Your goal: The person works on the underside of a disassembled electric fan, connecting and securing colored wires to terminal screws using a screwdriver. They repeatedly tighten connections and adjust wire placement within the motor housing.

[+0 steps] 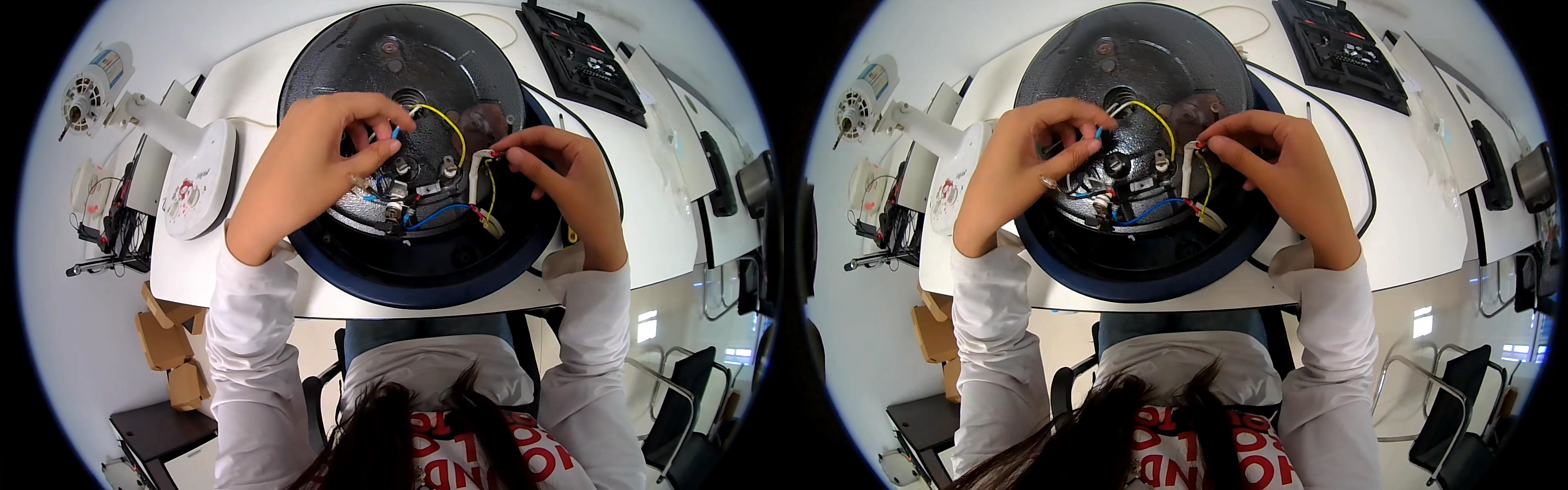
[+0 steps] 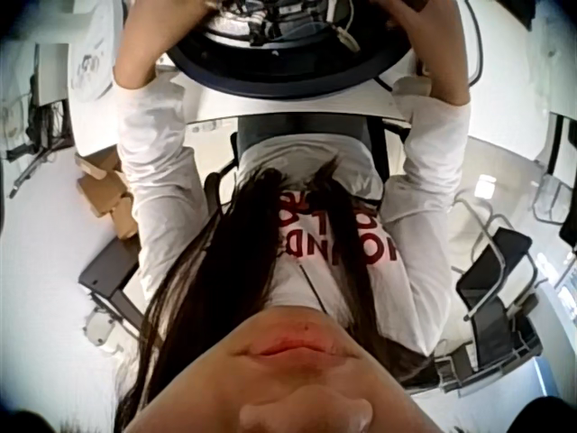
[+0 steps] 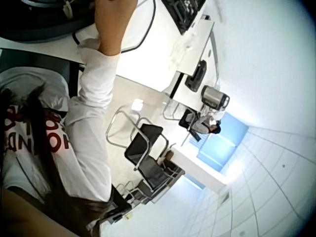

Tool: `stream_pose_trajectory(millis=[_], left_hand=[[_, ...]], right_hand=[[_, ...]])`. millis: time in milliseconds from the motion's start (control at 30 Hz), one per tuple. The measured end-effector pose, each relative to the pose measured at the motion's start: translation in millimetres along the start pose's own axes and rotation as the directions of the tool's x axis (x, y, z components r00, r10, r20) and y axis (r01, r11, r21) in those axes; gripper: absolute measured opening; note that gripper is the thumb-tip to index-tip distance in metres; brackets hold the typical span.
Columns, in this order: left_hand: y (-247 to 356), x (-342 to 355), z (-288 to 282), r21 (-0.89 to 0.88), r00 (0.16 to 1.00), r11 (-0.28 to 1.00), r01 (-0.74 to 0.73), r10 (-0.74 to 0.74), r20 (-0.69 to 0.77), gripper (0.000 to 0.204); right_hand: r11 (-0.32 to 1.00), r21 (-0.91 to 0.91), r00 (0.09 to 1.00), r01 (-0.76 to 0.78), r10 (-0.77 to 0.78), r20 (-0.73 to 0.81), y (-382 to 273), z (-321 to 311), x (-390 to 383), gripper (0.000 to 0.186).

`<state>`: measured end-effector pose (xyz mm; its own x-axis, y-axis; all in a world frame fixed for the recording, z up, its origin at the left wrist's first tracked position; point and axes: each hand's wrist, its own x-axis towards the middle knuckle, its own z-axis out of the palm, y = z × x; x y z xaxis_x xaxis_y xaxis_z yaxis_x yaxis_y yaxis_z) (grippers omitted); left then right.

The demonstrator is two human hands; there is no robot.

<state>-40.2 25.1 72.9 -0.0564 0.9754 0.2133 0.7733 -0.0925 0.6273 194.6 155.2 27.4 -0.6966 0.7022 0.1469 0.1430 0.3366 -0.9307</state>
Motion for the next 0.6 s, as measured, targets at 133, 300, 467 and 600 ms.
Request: stream_pose_trajectory(millis=[133,300,467,600], left_hand=[[-13.5,7.0,-7.9,-0.148,0.995,0.989,0.022,-0.007,0.099,0.017],[-20.3,12.3,-14.3,-0.288,0.994,0.956,0.046,-0.015,0.11,0.016],[-6.1,14.7,-5.3,-0.169,0.982,0.982,-0.083,0.11,0.156,0.019],[-0.6,16.8,-2.6,-0.125,0.977,0.982,-0.142,0.159,0.141,0.023]], right_hand=[[0.998,0.017,0.998,0.056,-0.057,0.028,2.0,-0.5,8.7,0.02],[0.986,0.137,0.993,0.095,-0.103,0.052,8.2,-1.4,10.8,0.02],[0.992,0.118,0.998,0.053,-0.056,0.022,7.3,-0.6,9.4,0.02],[0.997,0.075,1.0,0.028,-0.027,-0.009,8.5,3.2,9.4,0.02]])
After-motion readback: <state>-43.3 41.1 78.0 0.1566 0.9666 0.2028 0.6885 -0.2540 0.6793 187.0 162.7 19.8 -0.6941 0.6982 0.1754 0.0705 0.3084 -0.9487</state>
